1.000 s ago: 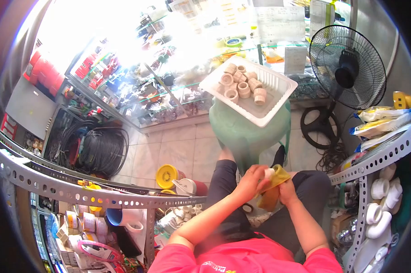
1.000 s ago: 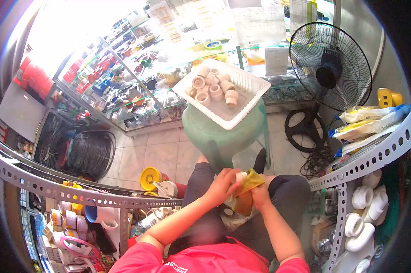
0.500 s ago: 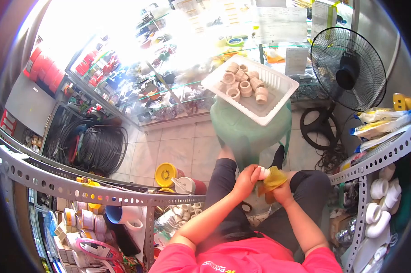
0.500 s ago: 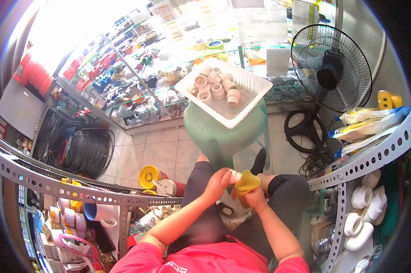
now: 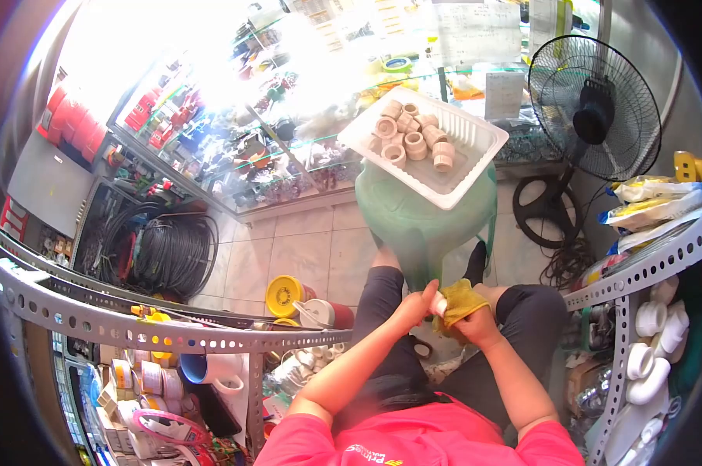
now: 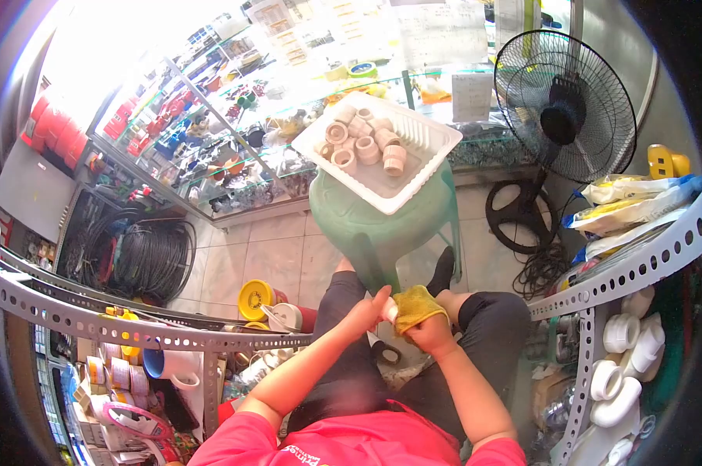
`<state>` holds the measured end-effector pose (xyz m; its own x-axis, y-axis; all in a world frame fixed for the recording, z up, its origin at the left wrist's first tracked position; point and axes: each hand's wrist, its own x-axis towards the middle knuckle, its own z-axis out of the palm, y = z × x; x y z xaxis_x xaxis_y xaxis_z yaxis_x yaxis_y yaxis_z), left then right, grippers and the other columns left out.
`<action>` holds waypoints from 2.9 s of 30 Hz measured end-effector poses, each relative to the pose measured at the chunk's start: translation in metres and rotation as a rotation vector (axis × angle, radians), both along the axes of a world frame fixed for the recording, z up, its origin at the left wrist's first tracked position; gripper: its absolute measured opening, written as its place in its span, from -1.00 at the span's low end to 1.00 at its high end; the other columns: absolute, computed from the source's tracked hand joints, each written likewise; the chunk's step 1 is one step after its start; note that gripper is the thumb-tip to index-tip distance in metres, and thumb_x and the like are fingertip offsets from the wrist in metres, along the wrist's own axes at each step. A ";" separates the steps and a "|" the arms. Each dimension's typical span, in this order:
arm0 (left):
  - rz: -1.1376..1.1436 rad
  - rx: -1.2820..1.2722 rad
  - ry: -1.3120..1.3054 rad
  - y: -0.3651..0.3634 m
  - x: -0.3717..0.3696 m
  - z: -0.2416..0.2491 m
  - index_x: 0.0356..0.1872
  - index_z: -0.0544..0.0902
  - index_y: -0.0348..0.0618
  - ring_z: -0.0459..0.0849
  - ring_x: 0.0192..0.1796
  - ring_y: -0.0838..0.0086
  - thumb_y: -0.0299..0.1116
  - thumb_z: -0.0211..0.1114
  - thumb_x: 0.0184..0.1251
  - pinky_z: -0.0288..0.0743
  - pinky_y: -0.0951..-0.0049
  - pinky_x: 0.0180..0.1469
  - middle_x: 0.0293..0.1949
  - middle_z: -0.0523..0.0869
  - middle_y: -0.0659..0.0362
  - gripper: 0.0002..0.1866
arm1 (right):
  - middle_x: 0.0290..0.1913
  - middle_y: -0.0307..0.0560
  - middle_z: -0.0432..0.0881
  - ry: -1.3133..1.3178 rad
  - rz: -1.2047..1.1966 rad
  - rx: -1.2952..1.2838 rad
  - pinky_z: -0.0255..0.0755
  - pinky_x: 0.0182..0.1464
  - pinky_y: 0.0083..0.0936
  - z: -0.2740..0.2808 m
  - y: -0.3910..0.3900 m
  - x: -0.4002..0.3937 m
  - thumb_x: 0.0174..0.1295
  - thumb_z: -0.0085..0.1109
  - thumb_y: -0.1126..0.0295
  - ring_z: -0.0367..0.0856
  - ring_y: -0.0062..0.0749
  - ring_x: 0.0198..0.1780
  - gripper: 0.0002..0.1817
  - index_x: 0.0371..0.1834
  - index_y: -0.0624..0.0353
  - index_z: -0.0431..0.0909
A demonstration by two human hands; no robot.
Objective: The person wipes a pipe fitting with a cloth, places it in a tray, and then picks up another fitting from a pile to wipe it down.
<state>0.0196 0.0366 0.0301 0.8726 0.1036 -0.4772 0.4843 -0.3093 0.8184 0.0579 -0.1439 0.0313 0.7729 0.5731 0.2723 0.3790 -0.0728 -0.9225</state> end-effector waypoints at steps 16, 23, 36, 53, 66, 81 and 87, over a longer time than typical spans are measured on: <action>-0.046 0.098 -0.751 -0.035 -0.008 0.043 0.09 0.42 -0.23 0.43 0.08 0.14 -0.23 0.31 0.10 0.27 0.29 0.15 0.00 0.47 0.00 -0.47 | -0.09 -0.26 0.54 1.075 0.095 0.577 0.42 -0.11 -0.59 -0.016 -0.003 0.009 0.15 0.15 0.46 0.52 -0.57 -0.10 -0.72 -0.04 0.14 0.48; -0.040 -0.081 -0.723 -0.036 -0.012 0.059 0.13 0.31 -0.20 0.35 0.24 0.35 -0.44 0.35 0.08 0.19 0.36 0.27 0.15 0.41 0.08 -0.43 | -0.04 -0.26 0.53 0.897 -0.011 0.427 0.42 -0.04 -0.55 -0.028 -0.009 0.004 0.16 0.14 0.45 0.51 -0.52 -0.05 -0.66 0.04 0.15 0.44; -0.123 -0.068 -0.644 -0.013 -0.016 0.046 0.21 0.31 -0.17 0.39 0.19 0.42 -0.50 0.34 0.08 0.22 0.43 0.25 0.10 0.43 0.14 -0.37 | 0.05 -0.15 0.50 0.839 -0.017 0.740 0.37 0.12 -0.44 -0.022 -0.015 0.011 0.22 0.08 0.39 0.49 -0.38 0.06 -0.65 0.07 0.20 0.41; -0.093 0.151 -0.265 -0.023 -0.008 0.022 -0.08 0.38 -0.28 0.58 -0.21 0.02 -0.08 -0.17 0.43 0.40 0.24 -0.14 -0.33 0.59 -0.15 -0.59 | -0.14 -0.05 0.62 -0.035 -0.040 -0.047 0.41 -0.04 -0.42 -0.017 -0.013 0.004 -0.03 0.26 0.31 0.58 -0.19 -0.09 -0.60 -0.08 0.17 0.52; -0.335 0.269 -0.711 -0.024 -0.006 0.057 -0.13 0.37 -0.23 0.61 -0.25 0.03 -0.12 -0.11 0.41 0.44 0.20 -0.17 -0.38 0.61 -0.03 -0.66 | -0.17 -0.19 0.61 0.768 0.002 0.130 0.40 -0.09 -0.52 -0.010 -0.007 0.003 0.07 0.20 0.27 0.54 -0.52 -0.12 -0.66 -0.11 0.17 0.52; -0.160 0.031 -0.409 -0.032 -0.006 0.046 -0.04 0.36 -0.30 0.57 -0.16 0.13 -0.18 -0.05 0.41 0.40 0.32 -0.10 -0.22 0.56 -0.11 -0.65 | -0.15 -0.22 0.58 0.515 -0.116 0.085 0.37 -0.05 -0.50 -0.017 -0.004 0.002 0.05 0.27 0.24 0.54 -0.43 -0.12 -0.64 -0.10 0.13 0.52; -0.437 0.244 -0.619 -0.024 -0.003 0.042 -0.02 0.39 -0.21 0.47 0.00 0.00 -0.42 0.13 0.24 0.36 0.21 0.04 -0.10 0.49 -0.11 -0.71 | -0.11 -0.25 0.58 1.147 0.131 0.222 0.42 -0.07 -0.55 -0.021 -0.014 0.015 0.13 0.25 0.26 0.55 -0.51 -0.10 -0.63 -0.02 0.14 0.49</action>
<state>0.0165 0.0126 0.0718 0.9576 -0.2704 0.0993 -0.2427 -0.5719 0.7836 0.0725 -0.1582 0.0106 0.5688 0.6941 -0.4412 -0.6895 0.1100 -0.7159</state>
